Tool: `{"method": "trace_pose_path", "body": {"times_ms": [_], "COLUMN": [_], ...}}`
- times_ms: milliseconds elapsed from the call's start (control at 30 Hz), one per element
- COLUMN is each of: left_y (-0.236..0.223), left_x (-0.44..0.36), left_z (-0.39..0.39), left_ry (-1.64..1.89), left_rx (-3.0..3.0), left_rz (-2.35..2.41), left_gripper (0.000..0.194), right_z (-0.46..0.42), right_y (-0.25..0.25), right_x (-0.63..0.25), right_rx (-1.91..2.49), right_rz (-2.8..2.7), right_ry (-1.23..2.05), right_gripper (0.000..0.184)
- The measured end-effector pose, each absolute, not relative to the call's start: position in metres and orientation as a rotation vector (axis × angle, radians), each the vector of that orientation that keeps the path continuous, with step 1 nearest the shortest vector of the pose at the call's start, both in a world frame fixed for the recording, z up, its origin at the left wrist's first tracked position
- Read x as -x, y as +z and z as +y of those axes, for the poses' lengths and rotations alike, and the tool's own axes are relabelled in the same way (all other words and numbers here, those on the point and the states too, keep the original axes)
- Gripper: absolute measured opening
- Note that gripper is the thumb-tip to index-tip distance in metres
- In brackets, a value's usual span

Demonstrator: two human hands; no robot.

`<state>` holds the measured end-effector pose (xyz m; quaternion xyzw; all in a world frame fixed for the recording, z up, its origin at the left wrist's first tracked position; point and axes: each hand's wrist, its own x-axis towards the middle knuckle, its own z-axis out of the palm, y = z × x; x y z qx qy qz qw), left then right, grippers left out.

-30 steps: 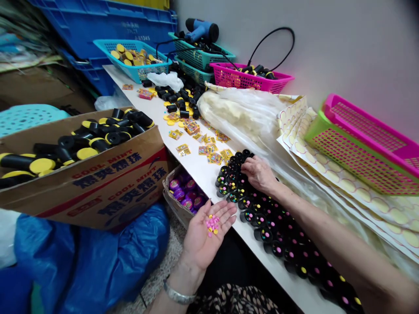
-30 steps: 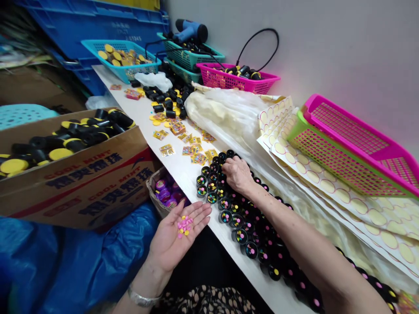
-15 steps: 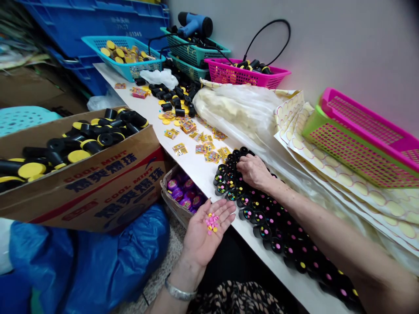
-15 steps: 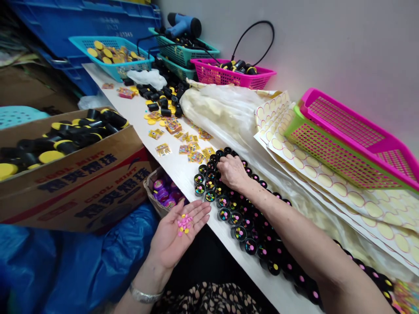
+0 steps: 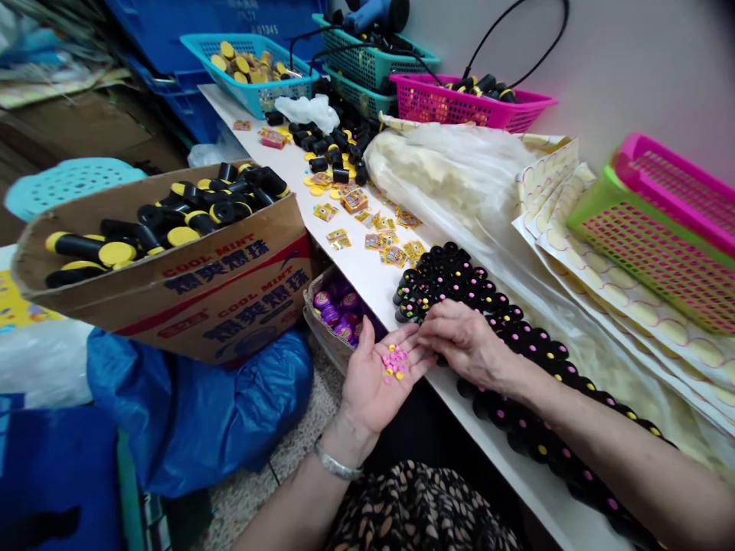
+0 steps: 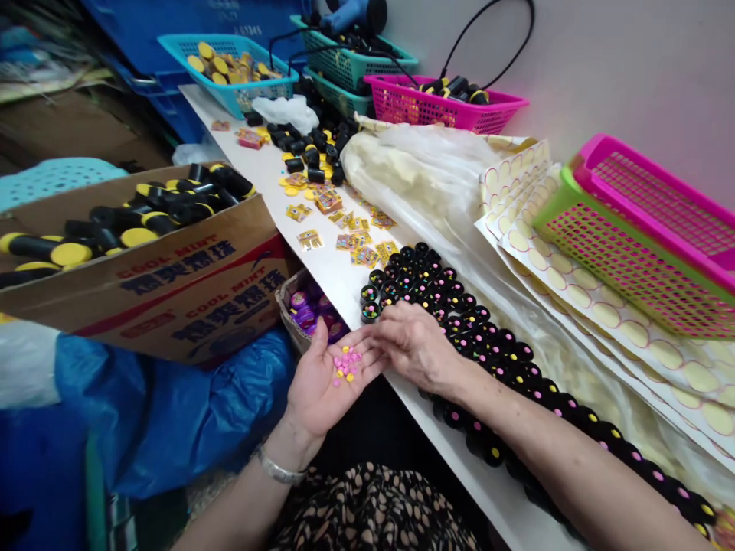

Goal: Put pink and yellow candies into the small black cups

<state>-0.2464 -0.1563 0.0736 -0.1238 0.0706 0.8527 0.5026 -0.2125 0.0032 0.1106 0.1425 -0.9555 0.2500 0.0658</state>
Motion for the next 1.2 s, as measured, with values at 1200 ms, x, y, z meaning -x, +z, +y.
{"method": "trace_pose_path", "body": {"times_ms": [1200], "left_y": [0.075], "left_x": [0.244], "left_z": [-0.152], "left_ry": [2.047], "left_rx": [0.299], "left_rz": [0.378], "left_gripper": [0.043], "right_z": [-0.009], "right_y": [0.089], "right_x": [0.210], "right_rx": [-0.572], "right_rz": [-2.874], "right_ry": [0.322], "right_gripper": [0.019]}}
